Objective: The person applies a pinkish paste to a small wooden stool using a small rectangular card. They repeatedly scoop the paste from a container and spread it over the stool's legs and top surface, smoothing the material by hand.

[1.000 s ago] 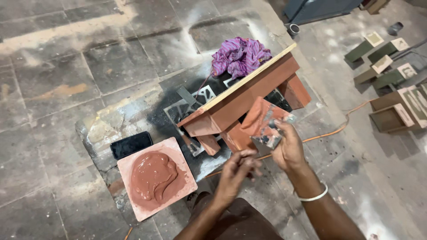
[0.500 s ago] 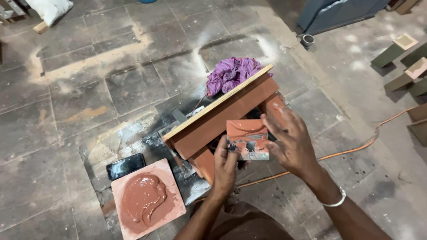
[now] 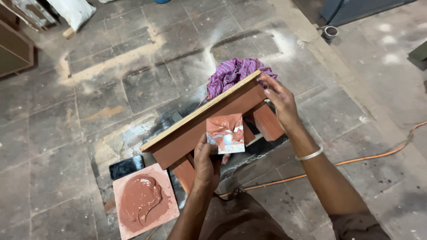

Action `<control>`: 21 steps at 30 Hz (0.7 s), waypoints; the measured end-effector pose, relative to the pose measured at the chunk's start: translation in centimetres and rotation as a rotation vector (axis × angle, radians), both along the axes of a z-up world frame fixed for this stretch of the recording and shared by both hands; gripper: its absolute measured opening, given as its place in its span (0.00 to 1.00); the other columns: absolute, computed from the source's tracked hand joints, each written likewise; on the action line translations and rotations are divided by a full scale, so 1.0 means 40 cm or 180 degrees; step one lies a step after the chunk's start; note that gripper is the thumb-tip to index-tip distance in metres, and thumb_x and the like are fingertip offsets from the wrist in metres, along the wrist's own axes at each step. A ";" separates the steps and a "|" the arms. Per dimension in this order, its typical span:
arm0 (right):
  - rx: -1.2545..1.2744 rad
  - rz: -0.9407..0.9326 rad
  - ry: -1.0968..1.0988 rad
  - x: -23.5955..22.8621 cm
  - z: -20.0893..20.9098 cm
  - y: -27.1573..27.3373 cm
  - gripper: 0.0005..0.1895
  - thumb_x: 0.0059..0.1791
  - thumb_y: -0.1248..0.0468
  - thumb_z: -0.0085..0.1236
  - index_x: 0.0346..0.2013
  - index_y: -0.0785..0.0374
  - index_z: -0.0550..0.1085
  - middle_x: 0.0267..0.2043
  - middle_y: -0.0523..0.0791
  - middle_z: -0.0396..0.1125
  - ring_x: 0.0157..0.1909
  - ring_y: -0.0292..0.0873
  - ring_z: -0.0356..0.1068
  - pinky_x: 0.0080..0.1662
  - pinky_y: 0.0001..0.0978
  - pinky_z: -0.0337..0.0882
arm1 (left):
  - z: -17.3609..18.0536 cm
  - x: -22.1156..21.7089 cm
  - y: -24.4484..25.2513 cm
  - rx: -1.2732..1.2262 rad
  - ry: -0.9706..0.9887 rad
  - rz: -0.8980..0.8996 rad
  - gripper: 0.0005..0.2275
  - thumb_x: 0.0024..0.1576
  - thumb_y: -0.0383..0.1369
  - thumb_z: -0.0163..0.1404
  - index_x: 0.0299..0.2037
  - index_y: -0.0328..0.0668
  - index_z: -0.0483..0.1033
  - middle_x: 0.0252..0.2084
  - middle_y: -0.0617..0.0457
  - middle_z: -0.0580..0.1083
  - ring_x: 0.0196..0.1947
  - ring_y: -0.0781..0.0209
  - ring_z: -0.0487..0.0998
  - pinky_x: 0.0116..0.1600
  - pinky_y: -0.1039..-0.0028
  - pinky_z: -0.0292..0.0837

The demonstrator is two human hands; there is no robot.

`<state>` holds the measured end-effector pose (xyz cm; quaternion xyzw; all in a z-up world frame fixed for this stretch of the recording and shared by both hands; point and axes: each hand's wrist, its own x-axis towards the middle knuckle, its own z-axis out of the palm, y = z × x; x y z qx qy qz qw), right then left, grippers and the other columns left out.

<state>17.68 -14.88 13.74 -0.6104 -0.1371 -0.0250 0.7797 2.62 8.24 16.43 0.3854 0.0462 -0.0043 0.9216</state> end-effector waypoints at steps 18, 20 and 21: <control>-0.3493 -0.1066 -0.1415 0.083 -0.040 -0.035 0.36 0.58 0.39 0.39 0.74 0.55 0.58 0.77 0.57 0.49 0.77 0.62 0.47 0.71 0.57 0.49 | -0.002 -0.010 0.012 0.0087 0.0411 0.0113 0.20 0.53 0.24 0.39 0.56 0.24 0.67 0.36 0.47 0.74 0.24 0.64 0.71 0.27 0.74 0.67; -0.2571 -0.0472 -0.1238 0.140 -0.050 -0.035 0.35 0.61 0.41 0.37 0.76 0.59 0.54 0.78 0.57 0.49 0.79 0.62 0.46 0.74 0.55 0.48 | 0.001 -0.019 0.009 0.0220 0.0454 0.0048 0.21 0.54 0.26 0.39 0.58 0.26 0.67 0.35 0.46 0.75 0.22 0.63 0.70 0.26 0.75 0.67; -0.2583 -0.0445 -0.1252 0.145 -0.054 -0.032 0.35 0.60 0.42 0.37 0.75 0.58 0.54 0.78 0.57 0.48 0.80 0.62 0.45 0.74 0.54 0.47 | 0.005 -0.021 0.011 0.0292 0.0467 0.0024 0.22 0.54 0.27 0.39 0.59 0.27 0.68 0.35 0.45 0.75 0.21 0.62 0.70 0.25 0.75 0.66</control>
